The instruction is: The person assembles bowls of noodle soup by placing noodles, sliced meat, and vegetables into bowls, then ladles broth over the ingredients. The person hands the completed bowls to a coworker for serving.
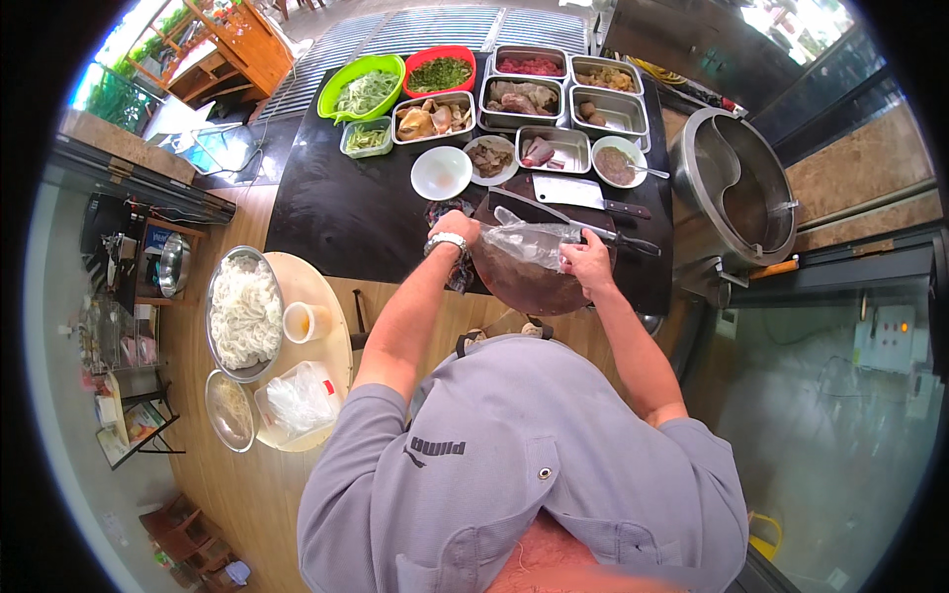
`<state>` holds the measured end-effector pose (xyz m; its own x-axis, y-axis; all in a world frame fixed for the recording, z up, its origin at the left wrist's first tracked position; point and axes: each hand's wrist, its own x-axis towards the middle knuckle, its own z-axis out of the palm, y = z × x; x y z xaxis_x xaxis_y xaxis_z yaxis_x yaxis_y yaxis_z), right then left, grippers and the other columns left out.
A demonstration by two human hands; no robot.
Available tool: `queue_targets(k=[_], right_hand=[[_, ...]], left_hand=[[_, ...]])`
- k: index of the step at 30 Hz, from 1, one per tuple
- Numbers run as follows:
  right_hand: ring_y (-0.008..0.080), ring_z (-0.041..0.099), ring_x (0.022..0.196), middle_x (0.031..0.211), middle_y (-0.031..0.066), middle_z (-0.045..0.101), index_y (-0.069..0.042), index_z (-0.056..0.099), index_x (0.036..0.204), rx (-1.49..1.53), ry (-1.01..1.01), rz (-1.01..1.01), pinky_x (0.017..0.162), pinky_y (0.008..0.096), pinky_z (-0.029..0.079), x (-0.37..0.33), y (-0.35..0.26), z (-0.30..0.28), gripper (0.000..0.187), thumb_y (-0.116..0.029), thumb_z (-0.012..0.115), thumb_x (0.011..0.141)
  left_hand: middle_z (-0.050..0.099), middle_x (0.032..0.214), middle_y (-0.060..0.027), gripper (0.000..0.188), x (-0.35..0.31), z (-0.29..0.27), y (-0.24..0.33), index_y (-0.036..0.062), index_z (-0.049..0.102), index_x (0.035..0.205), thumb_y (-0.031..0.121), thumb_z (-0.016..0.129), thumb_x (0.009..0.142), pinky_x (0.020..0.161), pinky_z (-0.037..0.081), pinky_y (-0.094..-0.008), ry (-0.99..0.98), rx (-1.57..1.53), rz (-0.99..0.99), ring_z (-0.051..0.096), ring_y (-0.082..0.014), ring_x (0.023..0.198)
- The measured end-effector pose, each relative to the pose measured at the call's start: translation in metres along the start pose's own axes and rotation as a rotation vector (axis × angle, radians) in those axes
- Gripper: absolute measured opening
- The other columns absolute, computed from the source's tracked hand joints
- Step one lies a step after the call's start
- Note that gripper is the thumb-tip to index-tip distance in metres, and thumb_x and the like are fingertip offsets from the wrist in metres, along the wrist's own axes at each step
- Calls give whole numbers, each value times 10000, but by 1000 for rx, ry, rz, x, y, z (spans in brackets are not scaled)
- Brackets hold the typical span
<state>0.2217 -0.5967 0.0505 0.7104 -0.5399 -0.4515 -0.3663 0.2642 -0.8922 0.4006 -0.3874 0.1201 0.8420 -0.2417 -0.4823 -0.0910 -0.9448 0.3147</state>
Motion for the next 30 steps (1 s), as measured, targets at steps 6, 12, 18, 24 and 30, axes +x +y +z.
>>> queue_targets(k=[6,12,18,24,30], right_hand=[[193,682,626,995,202,683,68,356,1543,-35,273,114,460,337,544,26,6,26,786,-5,669,826],[373,729,829,1085,252,706,-4,467,1480,-627,217,-51,734,484,591,33,16,16,684,-313,694,914],[442,656,1049,1084,226,682,-59,614,1294,-1017,387,-509,897,576,514,37,-6,-27,406,-291,657,964],[390,578,1194,1211,194,625,-63,633,1230,-1447,28,-574,1000,535,452,35,12,-53,405,-255,732,887],[399,565,1153,1186,213,577,-19,584,1143,-1445,3,-585,988,520,459,45,20,-52,361,-204,760,888]], left_hand=[[764,965,-241,595,-7,-29,-21,-8,791,911,573,689,836,905,566,-437,-102,-270,-132,747,-357,983],[478,1487,-237,920,31,60,-90,88,402,1541,565,735,829,1130,420,-527,214,-256,-151,455,-444,1397],[545,1386,-164,548,12,108,-97,99,588,1351,222,745,840,1057,444,-492,551,33,692,518,-373,1294],[575,1395,-104,528,7,126,-43,185,581,1374,337,692,881,1039,424,-536,558,373,1097,532,-333,1286],[417,1595,-122,647,11,135,-25,190,476,1521,414,648,939,1191,228,-626,36,566,841,317,-365,1503]])
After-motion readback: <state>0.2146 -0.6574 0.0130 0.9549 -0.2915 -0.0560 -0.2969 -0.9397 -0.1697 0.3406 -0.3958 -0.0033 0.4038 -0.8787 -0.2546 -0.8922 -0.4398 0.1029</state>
